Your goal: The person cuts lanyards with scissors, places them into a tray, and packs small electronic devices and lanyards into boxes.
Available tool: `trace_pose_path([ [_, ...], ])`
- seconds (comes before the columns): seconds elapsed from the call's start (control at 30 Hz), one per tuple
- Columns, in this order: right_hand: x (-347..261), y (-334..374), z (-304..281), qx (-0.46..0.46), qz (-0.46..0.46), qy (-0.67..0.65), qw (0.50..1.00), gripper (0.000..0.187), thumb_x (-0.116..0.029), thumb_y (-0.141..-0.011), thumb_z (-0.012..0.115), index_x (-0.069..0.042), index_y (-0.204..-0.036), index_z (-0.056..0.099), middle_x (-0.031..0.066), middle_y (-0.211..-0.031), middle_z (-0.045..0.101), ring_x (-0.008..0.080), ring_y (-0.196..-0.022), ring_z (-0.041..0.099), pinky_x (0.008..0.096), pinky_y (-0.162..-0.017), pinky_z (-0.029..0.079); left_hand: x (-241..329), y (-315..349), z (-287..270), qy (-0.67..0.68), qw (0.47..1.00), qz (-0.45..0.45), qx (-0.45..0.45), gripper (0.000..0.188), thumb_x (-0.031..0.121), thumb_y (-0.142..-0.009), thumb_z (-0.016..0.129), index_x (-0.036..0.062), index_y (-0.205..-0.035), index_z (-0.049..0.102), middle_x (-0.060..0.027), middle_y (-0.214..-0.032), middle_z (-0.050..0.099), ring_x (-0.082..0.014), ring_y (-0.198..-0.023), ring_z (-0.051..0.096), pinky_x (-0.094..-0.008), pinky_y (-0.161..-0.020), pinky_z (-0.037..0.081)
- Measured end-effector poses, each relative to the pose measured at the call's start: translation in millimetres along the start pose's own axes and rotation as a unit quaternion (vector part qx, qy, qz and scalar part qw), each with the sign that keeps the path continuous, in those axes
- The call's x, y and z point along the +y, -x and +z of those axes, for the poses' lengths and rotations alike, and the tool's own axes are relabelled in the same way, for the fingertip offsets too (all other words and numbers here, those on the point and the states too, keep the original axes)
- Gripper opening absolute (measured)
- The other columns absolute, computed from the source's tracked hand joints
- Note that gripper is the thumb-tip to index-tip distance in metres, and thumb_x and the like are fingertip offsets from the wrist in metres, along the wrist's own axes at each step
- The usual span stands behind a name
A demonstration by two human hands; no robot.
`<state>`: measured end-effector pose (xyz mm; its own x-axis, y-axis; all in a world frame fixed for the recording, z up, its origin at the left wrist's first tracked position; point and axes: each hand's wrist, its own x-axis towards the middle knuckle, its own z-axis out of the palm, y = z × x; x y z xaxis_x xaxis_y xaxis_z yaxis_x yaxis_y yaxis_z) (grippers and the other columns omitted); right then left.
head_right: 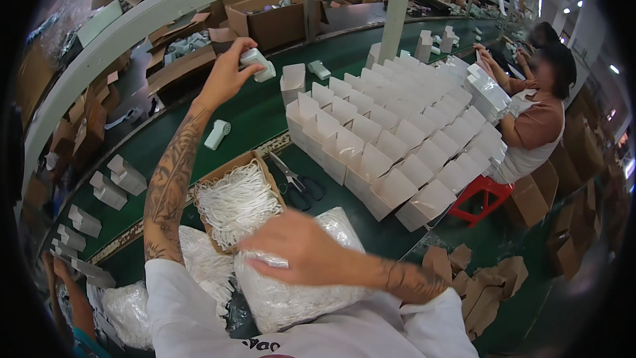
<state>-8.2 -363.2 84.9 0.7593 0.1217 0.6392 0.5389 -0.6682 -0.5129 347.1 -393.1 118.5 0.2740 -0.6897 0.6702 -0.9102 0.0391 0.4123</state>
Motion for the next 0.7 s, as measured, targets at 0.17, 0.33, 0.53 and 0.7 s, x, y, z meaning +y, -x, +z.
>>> trace_pose_path([
  [0.17,14,98,61,-0.011,0.101,-0.126,0.987,0.019,-0.012,-0.089,0.074,-0.005,-0.106,0.072,0.0057,-0.095,0.069,0.0233,-0.087,0.064,0.0370,-0.081,0.048,-18,-21,54,-0.054,0.998,-0.013,-0.027,0.045,0.016,-0.085,0.081,0.0083,-0.119,0.052,-0.0150,-0.106,0.069,-0.0349,-0.102,0.068,-0.0415,-0.091,0.049],
  [0.33,10,106,64,-0.030,0.054,-0.088,0.994,0.015,-0.012,-0.090,0.073,-0.006,-0.104,0.071,0.0029,-0.094,0.066,0.0208,-0.091,0.061,0.0352,-0.086,0.045,-39,-8,92,-0.157,0.981,-0.038,-0.104,0.043,0.023,-0.084,0.081,0.0127,-0.118,0.057,-0.0117,-0.108,0.070,-0.0329,-0.107,0.063,-0.0461,-0.097,0.040],
  [0.53,13,109,64,-0.048,0.034,-0.084,0.995,0.015,-0.012,-0.090,0.073,-0.006,-0.104,0.070,0.0020,-0.095,0.064,0.0201,-0.094,0.060,0.0351,-0.086,0.045,-48,29,106,-0.279,0.942,0.032,-0.183,0.039,0.024,-0.083,0.079,0.0144,-0.117,0.062,-0.0070,-0.110,0.069,-0.0296,-0.116,0.056,-0.0491,-0.104,0.034],
  [0.7,16,110,59,-0.063,0.038,-0.092,0.993,0.019,-0.012,-0.086,0.077,-0.008,-0.105,0.073,0.0010,-0.098,0.068,0.0192,-0.094,0.063,0.0342,-0.084,0.046,-31,44,39,-0.268,0.956,0.088,-0.075,0.039,0.024,-0.082,0.080,0.0146,-0.117,0.063,-0.0060,-0.105,0.067,-0.0272,-0.112,0.057,-0.0475,-0.101,0.035],
])
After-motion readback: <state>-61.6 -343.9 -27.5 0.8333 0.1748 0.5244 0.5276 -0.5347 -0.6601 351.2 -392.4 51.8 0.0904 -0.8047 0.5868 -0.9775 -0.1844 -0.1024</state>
